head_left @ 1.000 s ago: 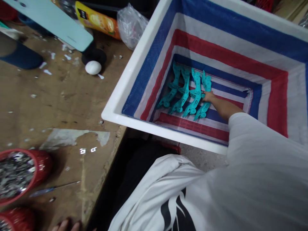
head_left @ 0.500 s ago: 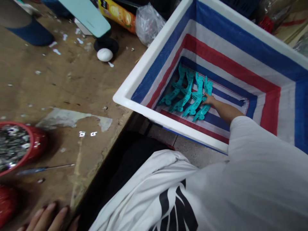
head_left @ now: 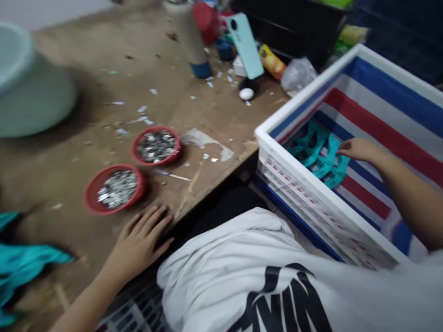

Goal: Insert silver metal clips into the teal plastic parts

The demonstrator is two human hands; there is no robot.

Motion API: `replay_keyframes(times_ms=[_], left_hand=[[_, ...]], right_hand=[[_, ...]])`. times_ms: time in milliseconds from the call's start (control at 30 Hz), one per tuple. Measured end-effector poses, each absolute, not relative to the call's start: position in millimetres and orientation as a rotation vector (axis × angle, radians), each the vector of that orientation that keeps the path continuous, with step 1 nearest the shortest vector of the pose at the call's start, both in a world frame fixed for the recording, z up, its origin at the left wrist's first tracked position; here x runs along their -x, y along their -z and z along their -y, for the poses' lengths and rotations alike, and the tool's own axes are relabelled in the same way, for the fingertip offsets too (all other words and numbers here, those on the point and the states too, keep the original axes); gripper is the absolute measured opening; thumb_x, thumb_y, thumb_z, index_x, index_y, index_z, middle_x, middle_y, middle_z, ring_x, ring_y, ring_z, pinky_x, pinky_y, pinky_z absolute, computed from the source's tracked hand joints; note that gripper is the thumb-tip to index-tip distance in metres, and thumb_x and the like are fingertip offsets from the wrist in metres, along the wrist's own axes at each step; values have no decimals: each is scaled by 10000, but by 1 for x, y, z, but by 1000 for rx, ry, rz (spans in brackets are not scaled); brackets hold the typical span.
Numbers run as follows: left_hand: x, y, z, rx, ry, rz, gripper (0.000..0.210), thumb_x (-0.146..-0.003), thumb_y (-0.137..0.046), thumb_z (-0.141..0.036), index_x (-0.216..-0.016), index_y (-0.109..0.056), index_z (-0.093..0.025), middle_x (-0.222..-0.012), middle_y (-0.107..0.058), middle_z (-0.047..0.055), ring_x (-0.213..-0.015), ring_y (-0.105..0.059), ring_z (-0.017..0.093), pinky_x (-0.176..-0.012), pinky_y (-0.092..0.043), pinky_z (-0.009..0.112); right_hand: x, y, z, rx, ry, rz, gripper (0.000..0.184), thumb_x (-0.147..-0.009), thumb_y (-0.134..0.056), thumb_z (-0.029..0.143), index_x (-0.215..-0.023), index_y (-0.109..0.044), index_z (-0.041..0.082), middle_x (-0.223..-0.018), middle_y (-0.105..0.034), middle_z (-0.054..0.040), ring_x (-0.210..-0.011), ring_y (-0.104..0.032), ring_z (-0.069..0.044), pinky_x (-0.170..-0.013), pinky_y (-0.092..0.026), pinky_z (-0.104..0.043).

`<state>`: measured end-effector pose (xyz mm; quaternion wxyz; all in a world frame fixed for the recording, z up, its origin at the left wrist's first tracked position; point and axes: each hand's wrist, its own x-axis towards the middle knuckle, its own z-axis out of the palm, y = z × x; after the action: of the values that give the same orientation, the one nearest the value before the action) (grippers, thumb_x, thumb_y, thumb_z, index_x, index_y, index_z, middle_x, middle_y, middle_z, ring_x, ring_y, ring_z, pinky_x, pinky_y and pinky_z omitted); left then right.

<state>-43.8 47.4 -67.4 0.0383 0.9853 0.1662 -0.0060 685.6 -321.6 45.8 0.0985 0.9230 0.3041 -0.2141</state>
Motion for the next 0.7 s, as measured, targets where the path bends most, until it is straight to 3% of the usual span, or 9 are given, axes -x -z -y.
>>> replay_keyframes(times_ms=[67, 167, 233, 300, 367, 433, 533, 633, 700], left_hand=[[34, 52, -46, -2950, 261, -523, 699, -1180, -654, -478, -1814, -726, -194, -1942, -633, 260, -1854, -577, 509, -1552, -423, 741], [25, 29, -46, -2918, 329, -513, 718, -1159, -729, -522, -1840, -712, -292, -2003, -595, 157, -1899, -532, 394, -1572, -418, 560], [24, 14, -44, -2898, 339, -523, 604, -1179, -729, -482, -1770, -768, -361, -1941, -682, 102, -1831, -615, 329, -1521, -470, 465], [24, 1, -43, -2875, 324, -588, 405, -1209, -712, -451, -1569, -883, -378, -1699, -861, 93, -1621, -772, 284, -1405, -560, 417], [30, -14, -48, -2850, 289, -733, 275, -1194, -776, -472, -1373, -933, -334, -1461, -927, 111, -1449, -830, 284, -1317, -609, 439], [45, -34, -61, -2818, 252, -934, 315, -1165, -853, -509, -1333, -910, -249, -1401, -909, 116, -1407, -823, 321, -1310, -629, 551], [89, -73, -88, -2755, 157, -1415, 422, -1188, -856, -568, -1425, -856, -219, -1556, -839, 134, -1551, -747, 366, -1402, -579, 673], [141, -110, -101, -2575, 29, -2058, 557, -1188, -858, -576, -1611, -775, -224, -1738, -734, 163, -1646, -680, 413, -1416, -571, 726], [170, -122, -100, -2342, -21, -2439, 590, -1187, -863, -570, -1652, -747, -225, -1746, -721, 170, -1598, -710, 409, -1362, -628, 707]], right_hand=[[-654, -79, 293, -2753, 501, -1031, 620, -1148, -528, 752, -1411, -895, 328, -1476, -912, -189, -1452, -825, -591, -1227, -699, -741], [-589, -125, 247, -2879, 166, -1360, 767, -1102, -382, 827, -1485, -853, 359, -1512, -901, -191, -1433, -827, -602, -1146, -706, -780], [-545, -148, 217, -2867, -13, -1591, 748, -1092, -359, 832, -1372, -876, 370, -1485, -912, -193, -1391, -847, -598, -1085, -700, -801], [-511, -162, 185, -2779, -75, -1847, 685, -1070, -394, 805, -1254, -891, 372, -1427, -926, -199, -1354, -863, -590, -1090, -699, -809], [-489, -167, 151, -2621, 28, -2100, 597, -1012, -469, 806, -1156, -897, 414, -1352, -938, -188, -1329, -873, -581, -1137, -700, -812], [-474, -161, 111, -2376, 240, -2262, 529, -922, -566, 822, -1134, -914, 485, -1354, -940, -157, -1345, -870, -580, -1188, -696, -812], [-446, -138, 56, -1907, 526, -2304, 595, -809, -685, 781, -1300, -949, 572, -1492, -922, -100, -1435, -853, -572, -1273, -682, -787], [-410, -105, 25, -1557, 812, -2271, 753, -832, -709, 723, -1535, -919, 553, -1681, -859, -58, -1574, -817, -506, -1392, -649, -694], [-395, -82, 20, -1423, 993, -2270, 783, -858, -709, 699, -1596, -904, 523, -1749, -822, -43, -1644, -783, -468, -1443, -619, -648]])
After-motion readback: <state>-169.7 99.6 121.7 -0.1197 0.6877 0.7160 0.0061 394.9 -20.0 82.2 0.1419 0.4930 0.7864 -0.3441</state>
